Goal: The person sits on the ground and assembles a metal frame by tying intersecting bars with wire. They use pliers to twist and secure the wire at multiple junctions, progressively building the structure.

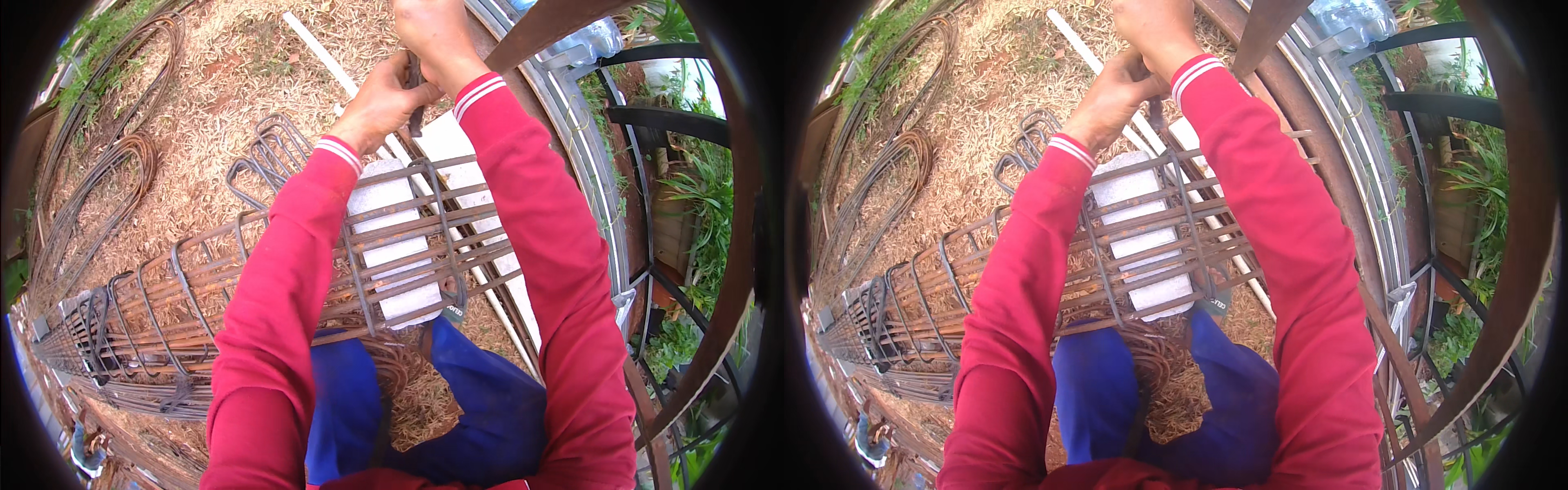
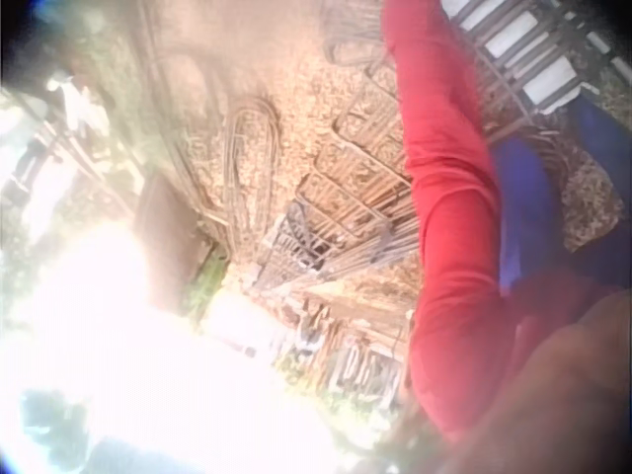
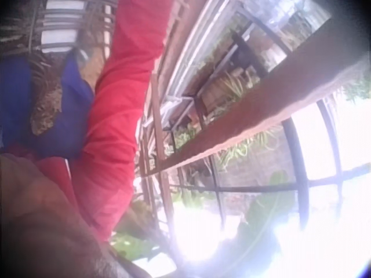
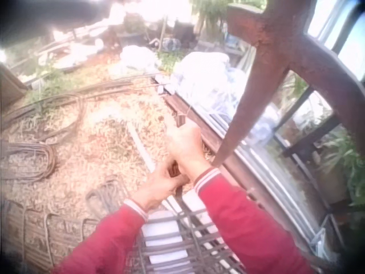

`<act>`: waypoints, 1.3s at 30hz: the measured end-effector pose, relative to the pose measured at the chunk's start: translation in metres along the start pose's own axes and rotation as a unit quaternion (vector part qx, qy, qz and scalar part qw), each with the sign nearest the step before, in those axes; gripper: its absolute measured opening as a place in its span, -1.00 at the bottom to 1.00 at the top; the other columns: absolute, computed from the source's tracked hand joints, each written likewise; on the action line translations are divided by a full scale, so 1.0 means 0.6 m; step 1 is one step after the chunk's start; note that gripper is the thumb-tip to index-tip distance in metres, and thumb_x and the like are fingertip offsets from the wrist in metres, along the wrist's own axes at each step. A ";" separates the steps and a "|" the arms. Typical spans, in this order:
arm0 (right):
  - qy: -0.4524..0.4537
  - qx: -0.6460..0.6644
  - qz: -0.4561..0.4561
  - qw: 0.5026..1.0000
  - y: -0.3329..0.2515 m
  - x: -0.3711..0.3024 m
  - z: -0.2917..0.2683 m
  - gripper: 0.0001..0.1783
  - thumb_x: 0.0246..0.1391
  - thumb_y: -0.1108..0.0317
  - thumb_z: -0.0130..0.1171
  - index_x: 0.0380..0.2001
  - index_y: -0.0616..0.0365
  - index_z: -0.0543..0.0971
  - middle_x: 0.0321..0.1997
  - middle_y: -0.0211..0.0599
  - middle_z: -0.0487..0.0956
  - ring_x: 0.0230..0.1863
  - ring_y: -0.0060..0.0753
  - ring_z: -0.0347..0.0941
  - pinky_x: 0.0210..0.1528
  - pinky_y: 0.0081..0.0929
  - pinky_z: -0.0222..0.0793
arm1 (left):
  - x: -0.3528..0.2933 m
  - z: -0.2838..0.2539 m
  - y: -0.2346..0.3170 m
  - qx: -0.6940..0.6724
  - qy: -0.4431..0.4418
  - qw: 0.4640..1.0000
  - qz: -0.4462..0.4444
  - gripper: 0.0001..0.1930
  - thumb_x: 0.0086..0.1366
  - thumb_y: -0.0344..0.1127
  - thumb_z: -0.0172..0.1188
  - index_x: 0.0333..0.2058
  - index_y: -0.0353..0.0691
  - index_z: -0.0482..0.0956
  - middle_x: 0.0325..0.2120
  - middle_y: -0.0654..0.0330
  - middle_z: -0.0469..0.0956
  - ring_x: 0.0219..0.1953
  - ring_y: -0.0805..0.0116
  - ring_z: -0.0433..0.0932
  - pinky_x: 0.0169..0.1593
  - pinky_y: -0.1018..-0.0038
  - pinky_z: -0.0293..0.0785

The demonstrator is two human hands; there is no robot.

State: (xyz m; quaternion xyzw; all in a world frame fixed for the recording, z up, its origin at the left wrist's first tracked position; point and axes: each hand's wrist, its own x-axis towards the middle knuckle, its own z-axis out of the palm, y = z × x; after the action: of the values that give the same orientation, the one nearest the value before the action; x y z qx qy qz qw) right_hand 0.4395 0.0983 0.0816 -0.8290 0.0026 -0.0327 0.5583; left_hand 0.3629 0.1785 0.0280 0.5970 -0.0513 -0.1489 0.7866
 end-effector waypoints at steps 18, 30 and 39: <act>-0.310 0.345 0.200 0.863 -0.196 -0.543 -0.214 -0.69 0.44 0.20 0.00 -0.02 0.23 0.53 -0.02 -0.18 0.60 0.03 -0.21 0.59 0.09 -0.13 0.50 | -0.627 0.133 0.110 -0.140 0.083 0.983 -0.079 -0.70 0.30 -0.35 0.38 -0.12 -0.29 0.45 -0.42 0.29 0.56 -0.49 0.56 0.54 -0.38 0.61 0.52; -0.166 0.260 0.279 0.909 -0.242 -0.695 -0.329 -0.75 0.42 0.29 0.00 -0.16 0.29 0.51 -0.27 -0.19 0.56 -0.15 -0.10 0.64 -0.10 -0.21 0.60 | -0.717 0.163 0.030 -0.250 0.214 0.944 0.008 -0.89 0.51 -0.37 0.02 -0.11 -0.24 0.32 -0.16 -0.07 0.60 -0.21 0.21 0.69 -0.20 0.37 0.68; 0.005 0.274 0.220 0.936 -0.219 -0.782 -0.394 -0.73 0.49 0.32 -0.17 -0.18 0.32 0.44 -0.21 -0.10 0.51 0.07 0.21 0.55 0.20 0.00 0.52 | -0.768 0.067 0.000 -0.420 0.339 0.829 0.146 -0.80 0.56 -0.28 -0.04 0.05 -0.18 0.36 -0.16 0.08 0.58 -0.29 0.38 0.54 -0.19 0.42 0.57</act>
State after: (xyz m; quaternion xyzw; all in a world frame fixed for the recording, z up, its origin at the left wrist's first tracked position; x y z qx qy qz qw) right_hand -0.0462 -0.0520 0.2676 -0.6226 0.1784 0.0871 0.7570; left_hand -0.0855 0.2777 0.0840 0.2077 0.1997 0.1725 0.9419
